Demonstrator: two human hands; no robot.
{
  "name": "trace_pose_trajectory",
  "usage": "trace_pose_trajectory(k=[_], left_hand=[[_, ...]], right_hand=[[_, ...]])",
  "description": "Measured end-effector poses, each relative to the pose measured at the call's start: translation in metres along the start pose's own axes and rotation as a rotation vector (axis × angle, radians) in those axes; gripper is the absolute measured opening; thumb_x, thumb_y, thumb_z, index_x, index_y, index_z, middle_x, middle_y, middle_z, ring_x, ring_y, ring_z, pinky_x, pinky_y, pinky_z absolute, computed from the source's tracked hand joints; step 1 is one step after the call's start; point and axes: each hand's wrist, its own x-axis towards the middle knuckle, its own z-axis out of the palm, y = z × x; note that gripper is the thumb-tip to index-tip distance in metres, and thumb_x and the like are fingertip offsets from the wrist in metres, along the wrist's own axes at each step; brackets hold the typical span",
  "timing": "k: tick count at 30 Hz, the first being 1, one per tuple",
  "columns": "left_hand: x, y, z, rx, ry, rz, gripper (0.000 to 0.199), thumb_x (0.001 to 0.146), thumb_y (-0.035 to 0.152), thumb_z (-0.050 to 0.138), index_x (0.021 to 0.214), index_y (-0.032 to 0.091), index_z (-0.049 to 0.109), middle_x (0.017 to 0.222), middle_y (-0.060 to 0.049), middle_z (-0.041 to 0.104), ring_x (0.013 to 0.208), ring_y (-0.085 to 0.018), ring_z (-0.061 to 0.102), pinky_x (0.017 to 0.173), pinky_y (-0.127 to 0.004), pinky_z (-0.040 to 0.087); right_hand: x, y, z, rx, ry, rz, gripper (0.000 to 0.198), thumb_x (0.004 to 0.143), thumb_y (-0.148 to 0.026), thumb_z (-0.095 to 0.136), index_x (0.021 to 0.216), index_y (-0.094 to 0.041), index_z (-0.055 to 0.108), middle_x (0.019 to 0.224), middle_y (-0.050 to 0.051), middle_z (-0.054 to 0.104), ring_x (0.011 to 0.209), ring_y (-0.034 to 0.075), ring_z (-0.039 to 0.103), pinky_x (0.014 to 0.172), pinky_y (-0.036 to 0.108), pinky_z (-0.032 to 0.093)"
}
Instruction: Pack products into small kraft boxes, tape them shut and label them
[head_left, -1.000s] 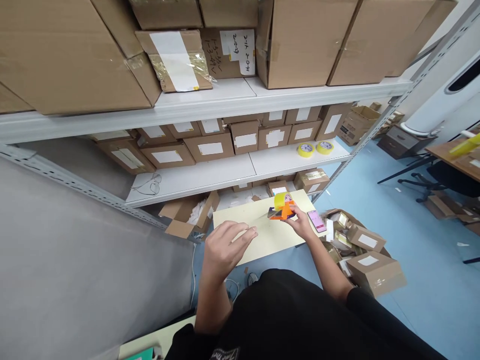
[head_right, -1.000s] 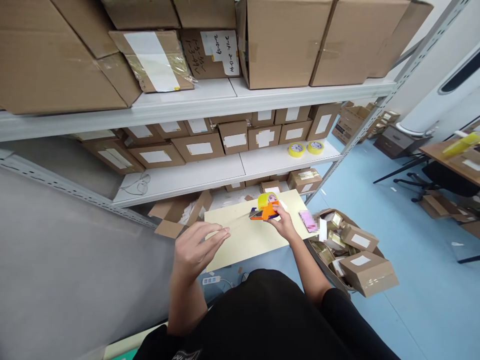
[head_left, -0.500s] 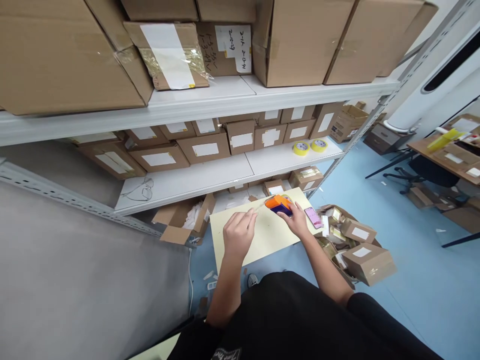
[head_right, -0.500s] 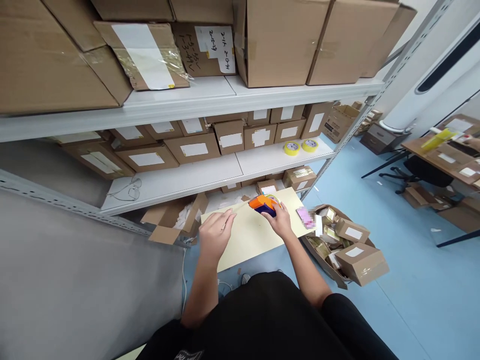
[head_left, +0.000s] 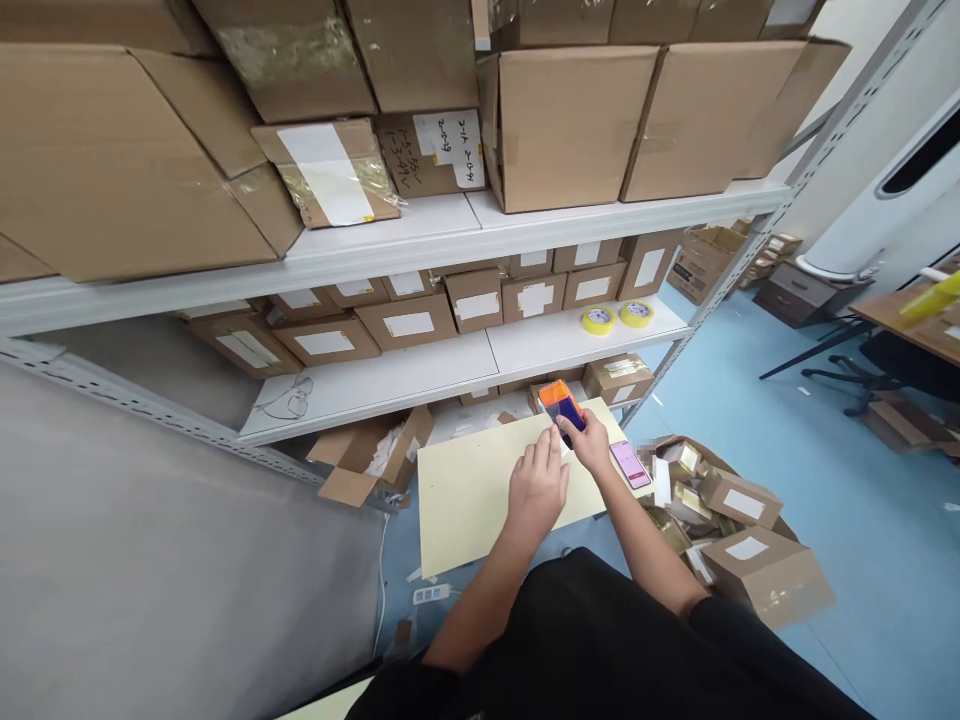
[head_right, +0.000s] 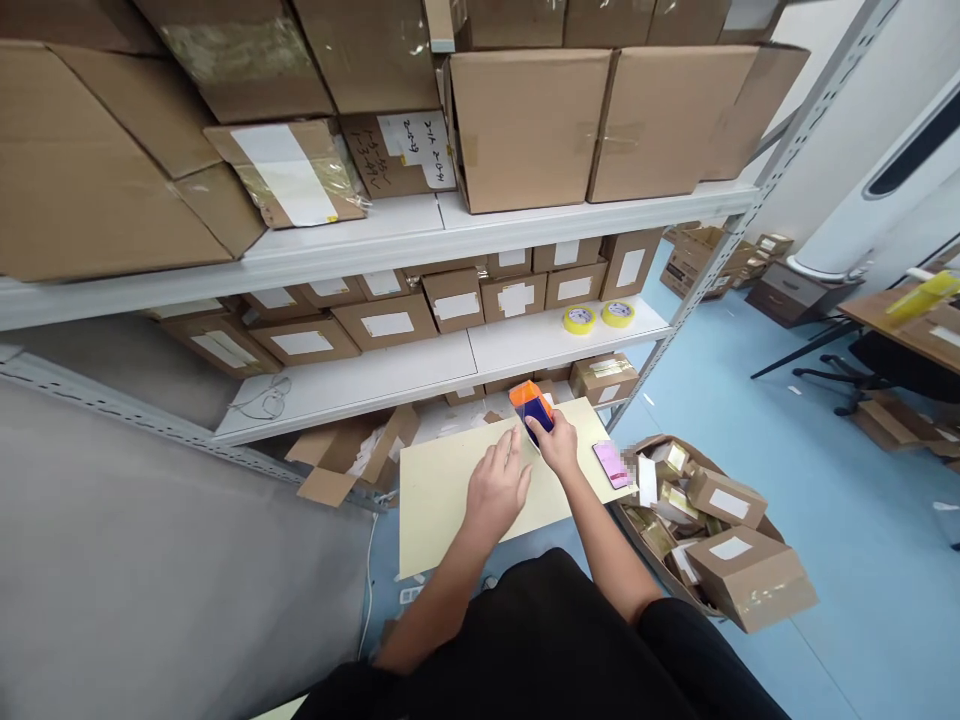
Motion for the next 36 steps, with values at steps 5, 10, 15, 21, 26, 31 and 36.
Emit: trace_pose_trajectory(k=[5,10,15,21,26,31,36], left_hand=[[0.002,0.052,0.029,0.030,-0.078,0.050,0.045,0.101,0.026,0.056,0.145,0.018,0.060,0.143,-0.016,0.066,0.104,-0.028,0.071,0.081,-0.041,0.060],[0.023,0.061,0.036,-0.016,-0.007,0.091,0.027,0.100,0.024,0.059,0.124,0.022,0.073,0.124,-0.012,0.074,0.098,-0.025,0.073,0.084,-0.039,0.062],[0.044,0.035,0.034,0.013,0.144,-0.085,0.028,0.101,0.022,0.056,0.122,0.024,0.075,0.120,-0.010,0.076,0.107,-0.025,0.074,0.093,-0.039,0.063],[0.043,0.012,0.032,0.079,0.162,-0.286,0.027,0.102,0.024,0.056,0.123,0.024,0.074,0.124,-0.010,0.075,0.110,-0.025,0.074,0.094,-0.038,0.063],[0.031,0.004,0.032,0.116,0.183,-0.387,0.028,0.102,0.026,0.056,0.123,0.025,0.074,0.124,-0.009,0.075,0.110,-0.024,0.074,0.092,-0.037,0.063],[0.023,0.001,0.024,0.155,0.235,-0.433,0.028,0.102,0.027,0.055,0.123,0.024,0.075,0.122,-0.010,0.075,0.112,-0.025,0.073,0.098,-0.041,0.061],[0.022,-0.005,0.013,0.171,0.273,-0.457,0.029,0.101,0.029,0.056,0.121,0.023,0.076,0.120,-0.011,0.076,0.113,-0.026,0.071,0.099,-0.043,0.061]], right_hand=[[0.031,0.009,-0.007,0.108,0.010,0.023,0.047,0.082,-0.073,0.068,0.081,-0.026,0.064,0.064,0.001,0.068,0.058,0.023,0.060,0.056,0.033,0.046],[0.063,0.027,-0.012,0.217,-0.132,0.018,0.053,0.084,-0.072,0.068,0.100,-0.022,0.067,0.086,0.005,0.075,0.074,0.025,0.066,0.070,0.036,0.053],[0.115,0.061,-0.011,0.149,-0.225,-0.161,0.047,0.086,-0.061,0.064,0.112,-0.022,0.068,0.105,0.009,0.076,0.099,0.031,0.067,0.092,0.047,0.054],[0.208,0.073,0.001,-0.019,-0.354,-0.443,0.042,0.087,-0.044,0.064,0.119,-0.018,0.069,0.133,0.018,0.069,0.131,0.037,0.057,0.118,0.057,0.038],[0.271,0.052,0.022,-0.152,-0.416,-0.443,0.027,0.089,-0.035,0.069,0.108,-0.017,0.072,0.122,0.020,0.074,0.124,0.037,0.060,0.122,0.062,0.028],[0.296,0.037,0.041,-0.069,-0.427,-0.419,0.028,0.094,-0.046,0.070,0.090,-0.018,0.069,0.101,0.014,0.076,0.114,0.030,0.063,0.116,0.055,0.033],[0.296,0.035,0.047,-0.085,-0.377,-0.398,0.023,0.094,-0.036,0.070,0.090,-0.014,0.069,0.105,0.020,0.075,0.119,0.033,0.057,0.113,0.058,0.028]])
